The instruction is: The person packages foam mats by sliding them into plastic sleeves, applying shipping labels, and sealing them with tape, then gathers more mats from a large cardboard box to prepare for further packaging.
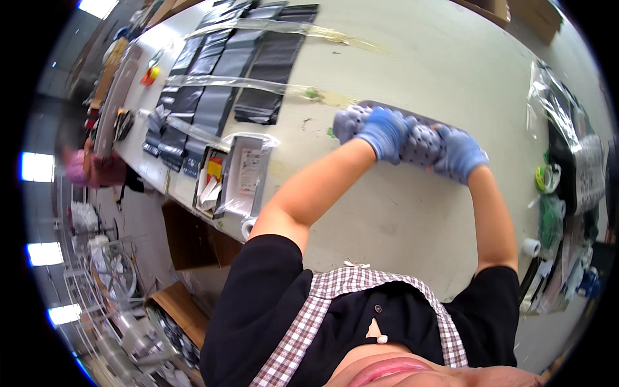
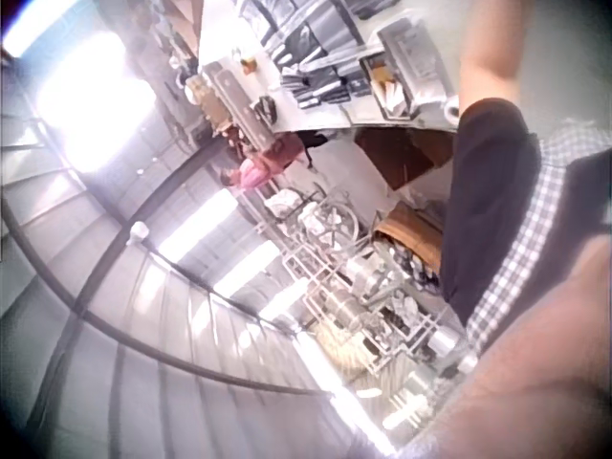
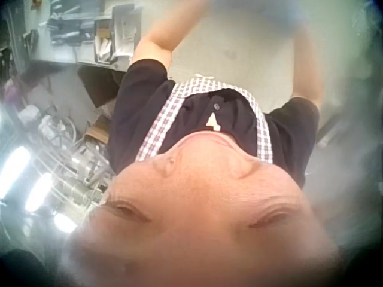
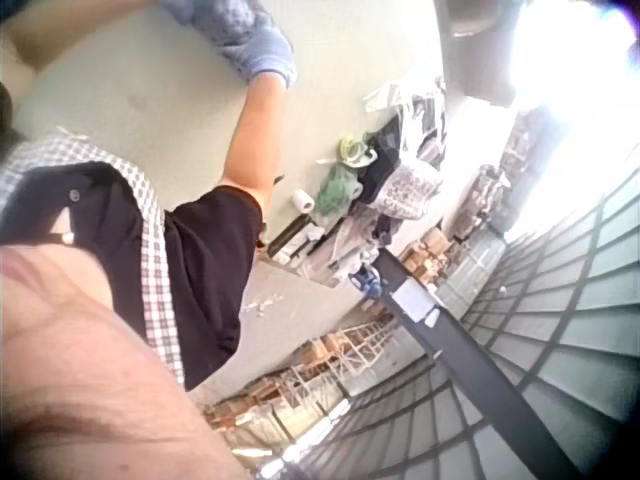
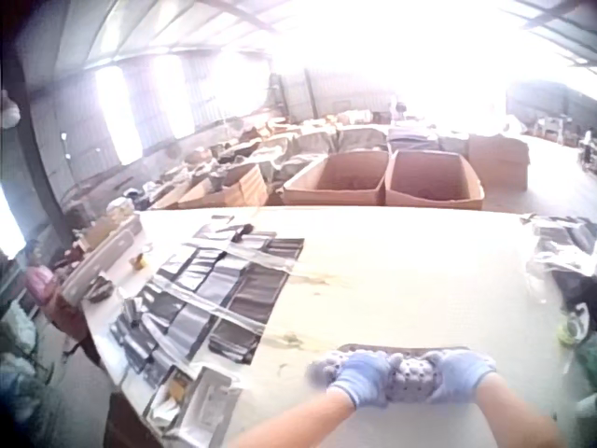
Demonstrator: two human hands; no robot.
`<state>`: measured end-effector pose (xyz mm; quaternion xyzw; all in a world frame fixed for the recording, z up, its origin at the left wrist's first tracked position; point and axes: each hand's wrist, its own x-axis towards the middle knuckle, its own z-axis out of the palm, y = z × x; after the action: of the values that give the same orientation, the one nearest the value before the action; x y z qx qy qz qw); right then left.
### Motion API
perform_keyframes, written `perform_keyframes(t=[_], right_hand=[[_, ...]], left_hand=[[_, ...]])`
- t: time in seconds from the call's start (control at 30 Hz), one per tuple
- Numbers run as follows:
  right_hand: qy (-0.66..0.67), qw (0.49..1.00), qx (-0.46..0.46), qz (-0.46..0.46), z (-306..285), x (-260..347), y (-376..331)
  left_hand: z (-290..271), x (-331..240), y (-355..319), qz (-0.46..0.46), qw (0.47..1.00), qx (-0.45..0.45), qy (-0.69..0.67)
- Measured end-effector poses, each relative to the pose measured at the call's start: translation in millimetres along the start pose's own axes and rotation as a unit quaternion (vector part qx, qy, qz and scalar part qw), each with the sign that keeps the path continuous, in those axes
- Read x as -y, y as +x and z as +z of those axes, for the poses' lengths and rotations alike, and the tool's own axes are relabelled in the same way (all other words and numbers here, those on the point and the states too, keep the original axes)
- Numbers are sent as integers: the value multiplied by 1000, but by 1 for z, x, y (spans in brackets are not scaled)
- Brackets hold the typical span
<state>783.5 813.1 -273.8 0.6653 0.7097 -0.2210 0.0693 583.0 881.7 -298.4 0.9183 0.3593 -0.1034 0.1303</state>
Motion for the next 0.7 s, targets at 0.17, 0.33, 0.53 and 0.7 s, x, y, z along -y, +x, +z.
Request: perform_keyframes(t=[0.17, 0.33, 0.53, 0.7], right_hand=[[73, 994, 10, -81, 67, 48, -99], [23, 998, 30, -50, 119, 83, -152], [285, 945, 150, -56, 129, 34, -109], [282, 943, 170, -44, 134, 31, -102]], left_hand=[[45, -34, -122, 71, 996, 23, -54], [77, -61, -191, 56, 996, 41, -46], [41, -77, -187, 0, 996, 85, -11], [64, -85, -280, 40, 962, -234, -138]])
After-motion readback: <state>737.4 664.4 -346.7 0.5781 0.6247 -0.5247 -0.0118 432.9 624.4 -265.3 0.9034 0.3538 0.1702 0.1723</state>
